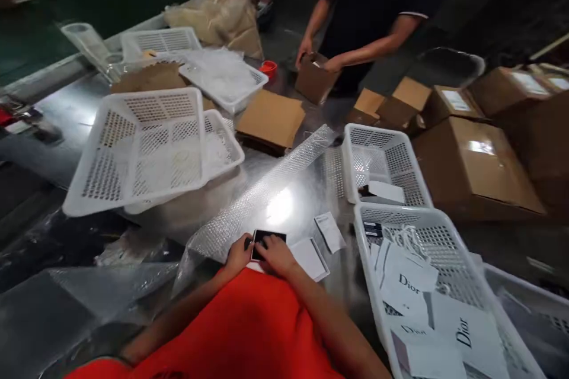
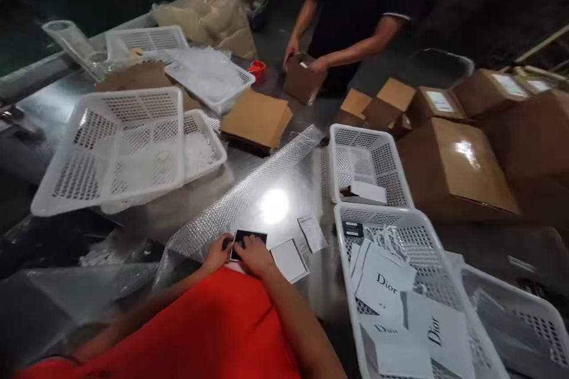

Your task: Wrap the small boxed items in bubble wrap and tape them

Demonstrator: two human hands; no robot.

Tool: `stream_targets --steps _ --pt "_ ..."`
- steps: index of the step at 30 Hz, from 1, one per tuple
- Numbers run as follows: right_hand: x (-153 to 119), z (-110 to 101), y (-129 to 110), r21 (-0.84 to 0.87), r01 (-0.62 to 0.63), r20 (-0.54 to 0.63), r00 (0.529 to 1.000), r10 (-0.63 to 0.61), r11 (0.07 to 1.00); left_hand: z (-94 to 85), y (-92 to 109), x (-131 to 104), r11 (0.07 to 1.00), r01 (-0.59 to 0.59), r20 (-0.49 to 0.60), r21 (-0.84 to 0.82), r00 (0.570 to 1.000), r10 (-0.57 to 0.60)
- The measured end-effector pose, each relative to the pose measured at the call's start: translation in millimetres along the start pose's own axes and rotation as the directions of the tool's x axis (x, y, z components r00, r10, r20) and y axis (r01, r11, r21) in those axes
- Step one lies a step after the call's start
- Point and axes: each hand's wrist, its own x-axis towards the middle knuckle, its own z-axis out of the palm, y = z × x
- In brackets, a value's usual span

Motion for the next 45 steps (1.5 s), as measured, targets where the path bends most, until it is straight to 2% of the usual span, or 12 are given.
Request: stream_targets --steps 4,7,10,12,13,15,18,23,28,37,41,45 --pt "-9.8 11.1 1.9 0.122 -0.055 -0.149 0.986 0.073 0.991 -5.4 6.0 3.1 0.990 -0.017 0.049 0.141 0.999 0.010" --pt "-13.0 21.2 0.2 0.458 -0.075 -0.356 0.898 0.260 0.886 -8.1 11.3 7.1 0.957 -0.028 0.073 0.287 0.997 0.008" --pt "-11.1 25.6 2.4 0.849 0.100 -0.438 0.682 0.585 0.519 -8.0 18.5 11.4 0.927 -0.059 0.095 0.371 0.995 0.025" --pt "-12.1 22.6 6.2 0.942 0.293 -0.308 0.552 0.775 0.166 -6.9 24.0 11.9 0.910 -0.069 0.098 0.409 0.995 0.032" --pt "-14.7 19.6 8.2 0.921 0.389 -0.206 0.520 0.829 -0.015 -6.4 26.6 11.1 0.902 -0.070 0.096 0.426 0.995 0.032" --pt "-24.3 12.0 11.2 0.789 0.531 -0.017 0.521 0.853 -0.309 -5.3 31.0 8.6 0.890 -0.079 0.103 0.449 0.994 0.037" --pt "-45.8 2.3 12.1 0.606 0.600 0.116 0.582 0.805 -0.522 -3.7 34.6 6.2 0.878 -0.079 0.127 0.472 0.992 0.021" --pt "-75.2 -3.4 -0.9 0.628 0.516 0.116 0.678 0.726 -0.582 -2.2 36.6 8.9 0.859 -0.025 0.125 0.511 0.991 -0.045" --pt "-85.4 -2.6 -14.0 0.671 0.464 0.112 0.708 0.698 -0.578 -1.3 35.8 11.3 0.849 -0.035 0.138 0.527 0.989 -0.044" --pt "-94.5 3.4 -0.2 0.744 0.451 0.156 0.600 0.785 -0.493 -16.8 56.8 9.9 0.924 -0.030 0.066 0.381 0.998 0.005" --pt "-97.8 -16.4 -8.2 0.748 0.467 0.124 0.600 0.790 -0.472 -42.0 74.6 0.5 0.996 -0.005 0.096 0.087 0.995 -0.004" --pt "-103.4 -44.3 -22.4 0.774 0.481 0.078 0.572 0.817 -0.411 -65.4 89.4 -20.5 0.977 -0.041 0.169 -0.210 0.983 0.078"
